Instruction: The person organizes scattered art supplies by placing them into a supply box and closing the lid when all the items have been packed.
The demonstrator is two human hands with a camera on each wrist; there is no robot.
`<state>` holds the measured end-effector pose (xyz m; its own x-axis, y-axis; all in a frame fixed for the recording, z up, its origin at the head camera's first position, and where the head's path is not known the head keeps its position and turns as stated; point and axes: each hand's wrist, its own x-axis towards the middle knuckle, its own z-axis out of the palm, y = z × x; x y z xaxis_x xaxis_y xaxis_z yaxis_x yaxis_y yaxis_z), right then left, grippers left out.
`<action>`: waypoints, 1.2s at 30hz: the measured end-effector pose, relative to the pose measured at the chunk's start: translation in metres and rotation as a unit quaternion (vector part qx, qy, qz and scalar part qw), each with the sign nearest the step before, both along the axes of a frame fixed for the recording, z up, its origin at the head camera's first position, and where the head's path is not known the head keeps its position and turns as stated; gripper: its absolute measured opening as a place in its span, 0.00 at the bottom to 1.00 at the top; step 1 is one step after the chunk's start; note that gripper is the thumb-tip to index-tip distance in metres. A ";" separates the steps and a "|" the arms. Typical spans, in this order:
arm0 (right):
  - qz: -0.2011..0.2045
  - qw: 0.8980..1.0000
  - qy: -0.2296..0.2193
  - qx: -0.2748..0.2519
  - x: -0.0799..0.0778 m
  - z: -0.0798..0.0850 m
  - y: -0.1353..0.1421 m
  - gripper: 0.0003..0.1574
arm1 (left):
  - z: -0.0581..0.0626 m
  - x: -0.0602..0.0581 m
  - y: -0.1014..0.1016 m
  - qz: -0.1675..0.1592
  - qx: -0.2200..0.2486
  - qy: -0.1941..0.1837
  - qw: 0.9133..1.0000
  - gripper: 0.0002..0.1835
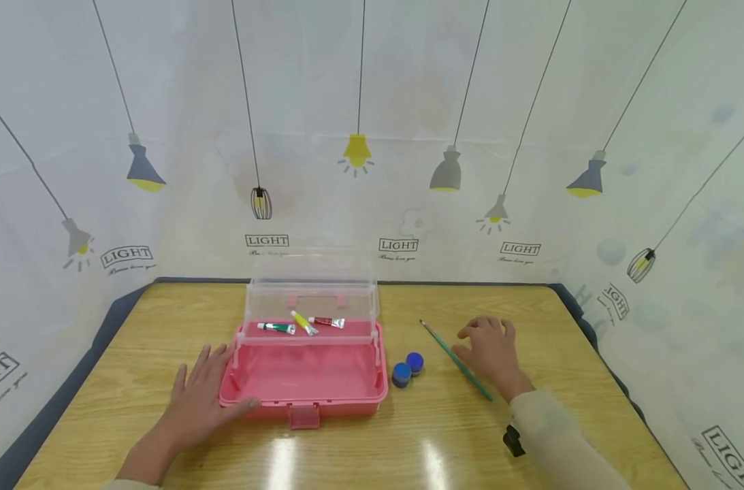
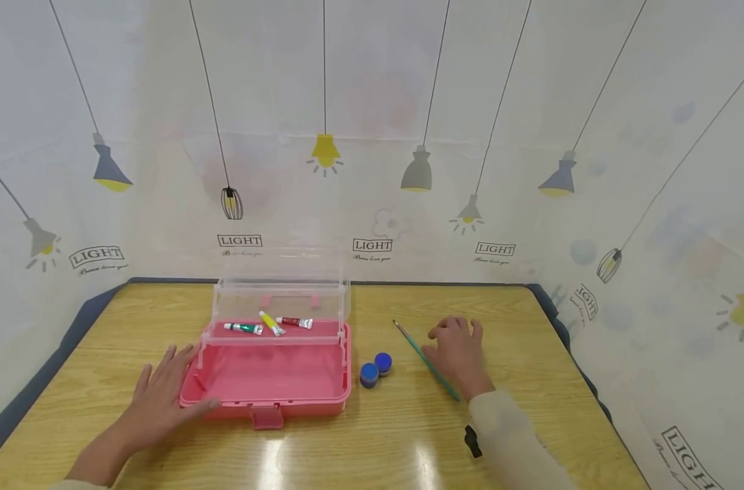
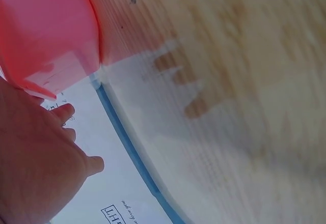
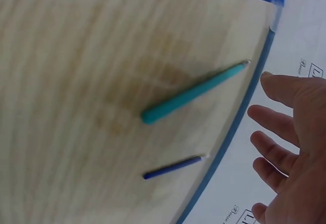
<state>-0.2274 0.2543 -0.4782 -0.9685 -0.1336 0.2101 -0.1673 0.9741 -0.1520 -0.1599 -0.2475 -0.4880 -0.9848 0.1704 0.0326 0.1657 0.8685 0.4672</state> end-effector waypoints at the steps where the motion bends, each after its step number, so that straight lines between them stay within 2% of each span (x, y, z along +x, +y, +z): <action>1: 0.000 1.000 0.000 0.000 0.001 -0.003 0.000 0.17 | 0.000 0.000 0.000 0.001 0.000 0.000 1.000 0.56; 6: -0.003 1.000 -0.003 0.001 0.005 -0.012 -0.001 0.17 | -0.001 -0.001 0.001 0.002 0.004 -0.001 1.000 0.57; 13: 0.003 1.000 0.000 0.006 0.006 -0.016 -0.004 0.16 | 0.001 -0.001 0.001 0.003 0.001 -0.003 1.000 0.57; 21: 0.007 1.000 0.000 0.005 0.008 -0.025 -0.005 0.09 | -0.001 -0.001 0.000 0.003 -0.004 0.005 1.000 0.57; 36: -0.050 0.999 -0.002 -0.003 0.005 -0.029 -0.016 0.04 | -0.002 -0.001 0.000 0.005 0.001 0.007 1.000 0.56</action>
<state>-0.2222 0.2379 -0.5076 -0.9776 -0.0347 0.2075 -0.0686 0.9850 -0.1583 -0.1608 -0.2476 -0.4903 -0.9859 0.1608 0.0462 0.1636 0.8686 0.4677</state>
